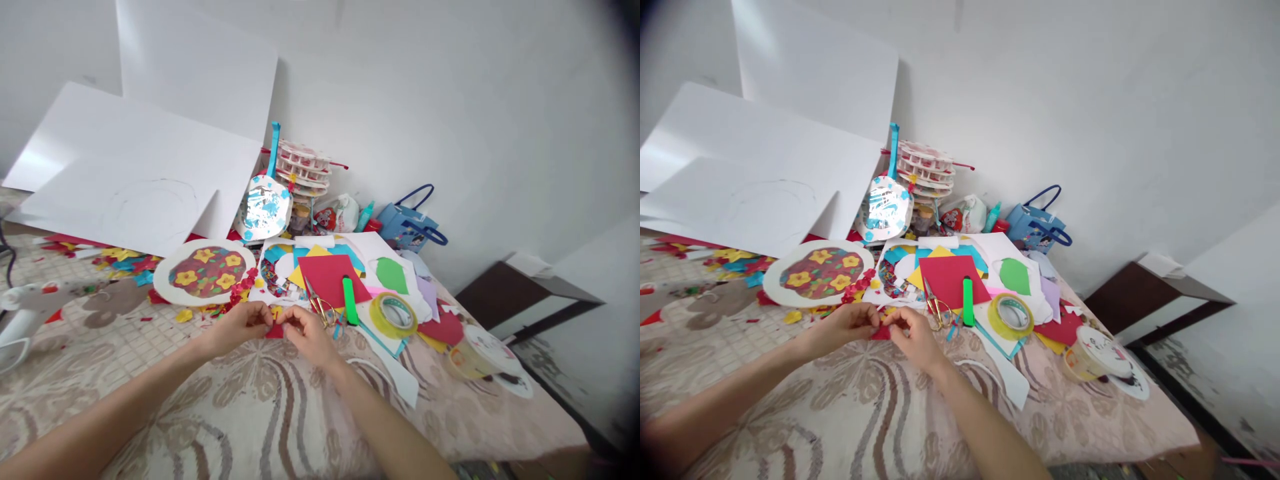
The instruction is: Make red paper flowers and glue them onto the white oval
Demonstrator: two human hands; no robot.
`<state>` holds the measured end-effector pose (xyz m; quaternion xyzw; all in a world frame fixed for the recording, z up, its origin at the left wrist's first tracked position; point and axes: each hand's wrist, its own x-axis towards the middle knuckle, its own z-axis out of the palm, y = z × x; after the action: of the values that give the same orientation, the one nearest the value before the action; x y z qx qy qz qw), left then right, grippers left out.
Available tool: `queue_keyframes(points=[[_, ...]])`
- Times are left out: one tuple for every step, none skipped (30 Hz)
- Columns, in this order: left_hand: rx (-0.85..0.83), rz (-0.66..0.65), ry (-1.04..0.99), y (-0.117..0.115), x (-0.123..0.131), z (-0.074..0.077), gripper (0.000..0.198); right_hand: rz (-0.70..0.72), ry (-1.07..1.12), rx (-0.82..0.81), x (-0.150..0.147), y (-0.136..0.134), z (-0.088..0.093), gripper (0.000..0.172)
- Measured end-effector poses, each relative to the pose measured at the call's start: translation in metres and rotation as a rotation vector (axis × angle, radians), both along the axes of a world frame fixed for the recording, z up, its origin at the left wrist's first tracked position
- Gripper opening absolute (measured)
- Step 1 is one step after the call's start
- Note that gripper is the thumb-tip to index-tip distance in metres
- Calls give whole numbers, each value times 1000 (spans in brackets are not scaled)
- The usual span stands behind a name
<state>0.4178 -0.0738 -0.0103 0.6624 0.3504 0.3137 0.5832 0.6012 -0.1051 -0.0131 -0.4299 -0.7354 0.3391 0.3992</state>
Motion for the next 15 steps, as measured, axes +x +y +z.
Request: queue_keyframes(points=[[11, -2, 18, 0, 0, 0, 10, -16, 15, -11, 1, 1, -1, 21], [20, -4, 21, 1, -1, 0, 9, -34, 27, -11, 1, 1, -3, 22], [31, -9, 14, 1, -1, 0, 12, -53, 36, -4, 2, 2, -4, 24], [46, -17, 6, 1, 0, 0, 16, -70, 41, 9, 2, 2, -5, 25], [64, -18, -1, 1, 0, 0, 19, -85, 44, 27, 3, 2, -6, 27], [86, -5, -8, 0, 1, -1, 22, -95, 42, 50, 2, 2, -6, 28], [114, 23, -12, -1, 2, -1, 22, -100, 38, 78, 2, 2, -6, 29], [145, 61, -16, -2, 3, -2, 21, -103, 32, 109, 2, 1, -6, 29], [178, 101, -22, -3, 3, -2, 19, -107, 28, 141, 1, 1, -5, 28], [209, 136, -32, -4, 4, -2, 17, -110, 26, 174, 0, 0, -4, 28], [236, 161, -43, -5, 4, -2, 16, -113, 24, 201, 0, -1, -3, 27], [255, 172, -50, -6, 4, -2, 14, -116, 22, 222, -1, -2, -3, 26], [269, 179, -53, -7, 4, -2, 13, -120, 21, 239, -1, -3, -2, 25], [277, 182, -52, -7, 4, -1, 12, -121, 22, 251, -2, -3, -2, 25], [281, 183, -50, -7, 4, -1, 10, -120, 25, 259, -2, -3, -1, 23]])
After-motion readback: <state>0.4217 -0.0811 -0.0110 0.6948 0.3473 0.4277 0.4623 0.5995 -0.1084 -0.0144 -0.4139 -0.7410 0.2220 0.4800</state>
